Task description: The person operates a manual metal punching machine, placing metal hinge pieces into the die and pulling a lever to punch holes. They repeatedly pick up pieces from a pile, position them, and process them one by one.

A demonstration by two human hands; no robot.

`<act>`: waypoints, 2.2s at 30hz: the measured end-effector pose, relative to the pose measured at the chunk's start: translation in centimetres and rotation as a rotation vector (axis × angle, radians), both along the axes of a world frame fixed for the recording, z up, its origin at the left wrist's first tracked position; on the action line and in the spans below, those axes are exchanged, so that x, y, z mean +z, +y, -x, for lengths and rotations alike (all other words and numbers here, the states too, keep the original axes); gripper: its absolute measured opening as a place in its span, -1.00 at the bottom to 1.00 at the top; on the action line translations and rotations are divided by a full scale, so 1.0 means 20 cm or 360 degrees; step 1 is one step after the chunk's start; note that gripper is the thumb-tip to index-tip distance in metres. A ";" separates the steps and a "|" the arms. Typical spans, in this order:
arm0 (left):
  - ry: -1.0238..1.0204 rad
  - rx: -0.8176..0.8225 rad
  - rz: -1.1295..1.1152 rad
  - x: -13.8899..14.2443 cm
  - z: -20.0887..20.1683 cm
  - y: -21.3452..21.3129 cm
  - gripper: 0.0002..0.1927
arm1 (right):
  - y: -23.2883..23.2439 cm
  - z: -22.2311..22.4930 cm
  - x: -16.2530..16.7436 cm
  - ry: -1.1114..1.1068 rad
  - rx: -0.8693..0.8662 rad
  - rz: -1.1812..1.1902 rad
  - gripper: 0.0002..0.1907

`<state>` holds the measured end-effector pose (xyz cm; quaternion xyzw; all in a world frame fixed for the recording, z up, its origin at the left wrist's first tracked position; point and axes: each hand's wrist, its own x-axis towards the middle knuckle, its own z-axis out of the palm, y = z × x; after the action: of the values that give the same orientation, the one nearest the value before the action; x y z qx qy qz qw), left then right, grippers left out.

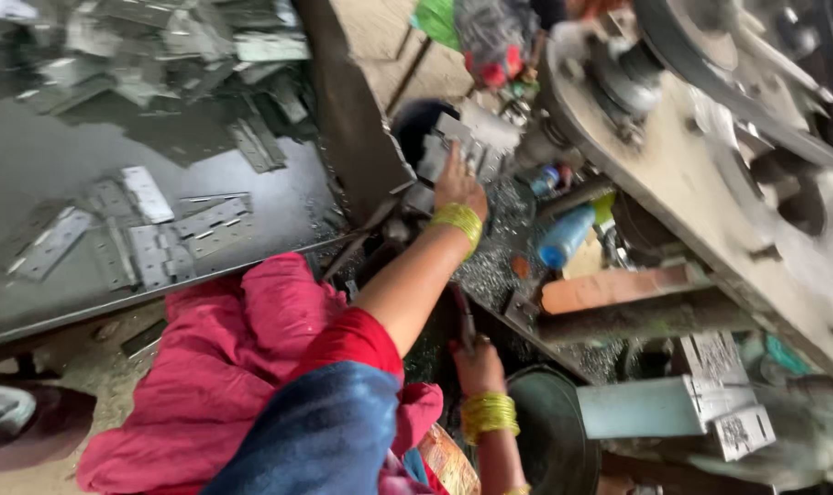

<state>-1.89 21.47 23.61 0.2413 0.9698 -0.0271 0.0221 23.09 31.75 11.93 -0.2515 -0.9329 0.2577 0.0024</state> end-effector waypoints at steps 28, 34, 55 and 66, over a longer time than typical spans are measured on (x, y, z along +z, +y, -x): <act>0.0228 0.1171 -0.0194 -0.98 -0.18 -1.68 -0.61 | -0.22 0.12 0.68 0.1084 0.0101 -0.0603 -0.74; -0.0175 0.1464 -0.0517 -0.94 -0.20 -1.76 -0.48 | -0.34 0.15 0.79 0.0905 0.0035 -0.0665 -0.73; 0.1277 -0.0210 -0.1017 0.11 -0.46 -0.73 -0.50 | -0.23 -0.05 0.53 0.0781 -0.0068 0.0270 -0.65; 0.0382 -0.0256 -0.0721 -0.05 -0.40 -0.59 -0.62 | -0.25 -0.06 0.54 0.0669 -0.0159 0.0165 -0.65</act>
<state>6.20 9.70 22.70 0.3115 0.9245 0.1606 -0.1499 24.20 26.81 22.69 -0.2379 -0.8839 0.3515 0.1965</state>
